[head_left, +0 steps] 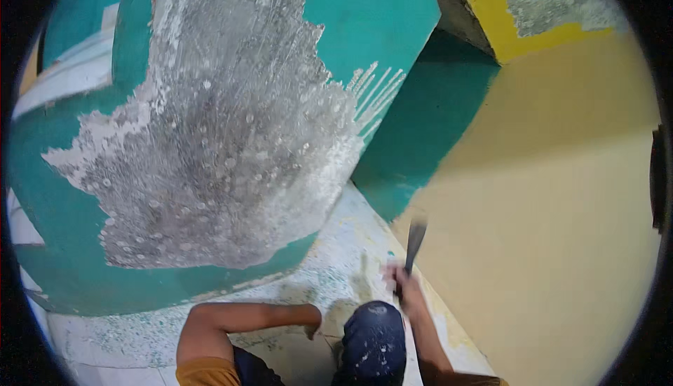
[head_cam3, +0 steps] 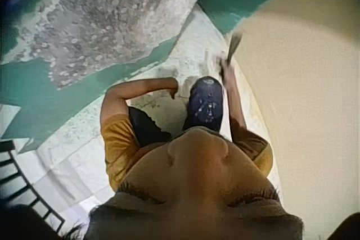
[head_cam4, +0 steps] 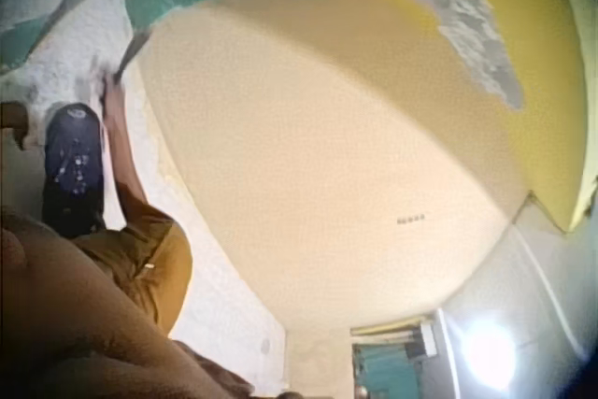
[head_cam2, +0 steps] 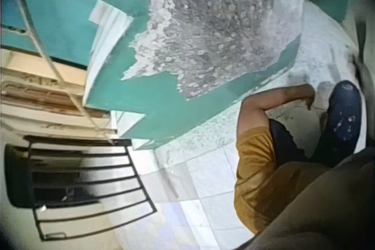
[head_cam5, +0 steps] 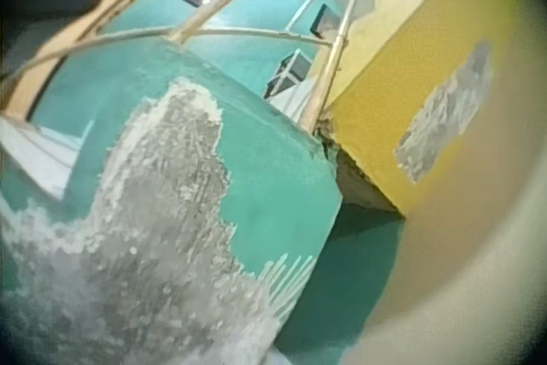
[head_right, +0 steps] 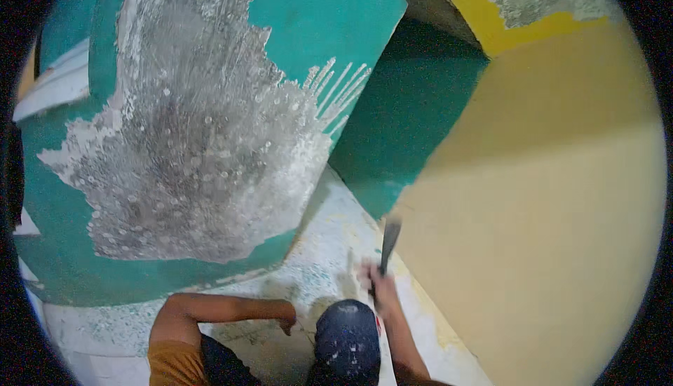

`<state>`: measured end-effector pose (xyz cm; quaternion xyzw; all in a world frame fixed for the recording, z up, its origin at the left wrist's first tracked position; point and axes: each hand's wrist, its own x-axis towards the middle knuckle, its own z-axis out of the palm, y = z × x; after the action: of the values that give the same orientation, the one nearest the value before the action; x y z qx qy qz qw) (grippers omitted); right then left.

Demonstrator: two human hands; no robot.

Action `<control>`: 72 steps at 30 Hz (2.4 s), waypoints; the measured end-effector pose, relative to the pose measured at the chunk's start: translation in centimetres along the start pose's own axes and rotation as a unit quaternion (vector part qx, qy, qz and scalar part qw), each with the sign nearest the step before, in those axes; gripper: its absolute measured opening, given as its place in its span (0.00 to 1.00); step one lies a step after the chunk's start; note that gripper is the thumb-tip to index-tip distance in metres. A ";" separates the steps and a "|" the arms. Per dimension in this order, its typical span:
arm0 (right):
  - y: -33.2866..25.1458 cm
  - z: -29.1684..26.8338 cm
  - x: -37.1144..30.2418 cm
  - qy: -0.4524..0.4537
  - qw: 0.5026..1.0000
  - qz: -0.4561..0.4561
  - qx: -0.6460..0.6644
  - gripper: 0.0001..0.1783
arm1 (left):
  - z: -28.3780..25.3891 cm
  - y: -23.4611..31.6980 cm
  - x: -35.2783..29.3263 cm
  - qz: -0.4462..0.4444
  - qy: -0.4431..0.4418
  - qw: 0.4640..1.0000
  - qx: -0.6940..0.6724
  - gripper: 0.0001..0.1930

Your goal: The person scrapes loose paint chips from a wall using a putty knife.

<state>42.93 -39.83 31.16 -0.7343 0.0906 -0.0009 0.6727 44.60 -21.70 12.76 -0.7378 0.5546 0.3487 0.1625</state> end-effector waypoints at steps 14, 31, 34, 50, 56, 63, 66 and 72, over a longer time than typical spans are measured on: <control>-31.9 18.5 0.7 -0.001 0.812 -0.582 0.038 0.19 | -0.4 -1.0 -4.9 -0.023 0.182 0.973 -0.140 0.31; -18.5 18.9 -4.9 0.155 0.830 -0.508 -0.170 0.15 | 2.6 0.8 -11.8 -0.087 0.036 0.975 -0.202 0.33; -20.6 18.3 -4.0 0.169 0.825 -0.514 -0.161 0.15 | 4.0 0.3 -10.2 -0.082 0.026 0.979 -0.182 0.32; -21.8 17.4 -3.2 0.124 0.869 -0.449 -0.169 0.15 | 1.9 0.7 -10.0 -0.070 0.006 0.980 -0.186 0.34; -19.7 19.1 -5.4 0.094 0.856 -0.486 -0.151 0.15 | 6.8 -1.0 -5.9 -0.072 0.001 0.984 -0.163 0.34; -22.6 16.9 -4.3 0.103 0.862 -0.480 -0.128 0.15 | 5.8 -0.5 -9.0 -0.044 0.083 0.978 -0.187 0.33; -23.6 15.3 -5.6 0.085 0.860 -0.494 -0.093 0.15 | 5.2 -0.3 -9.9 -0.022 0.065 0.976 -0.206 0.32; -24.2 13.0 -5.3 -0.030 0.883 -0.454 -0.118 0.17 | 2.0 -1.3 -13.6 -0.031 0.186 0.926 -0.326 0.30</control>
<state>42.48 -24.38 54.45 -0.7686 -0.2737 -0.2734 0.5096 43.19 -10.40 20.63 -0.8186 0.4071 0.3617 -0.1824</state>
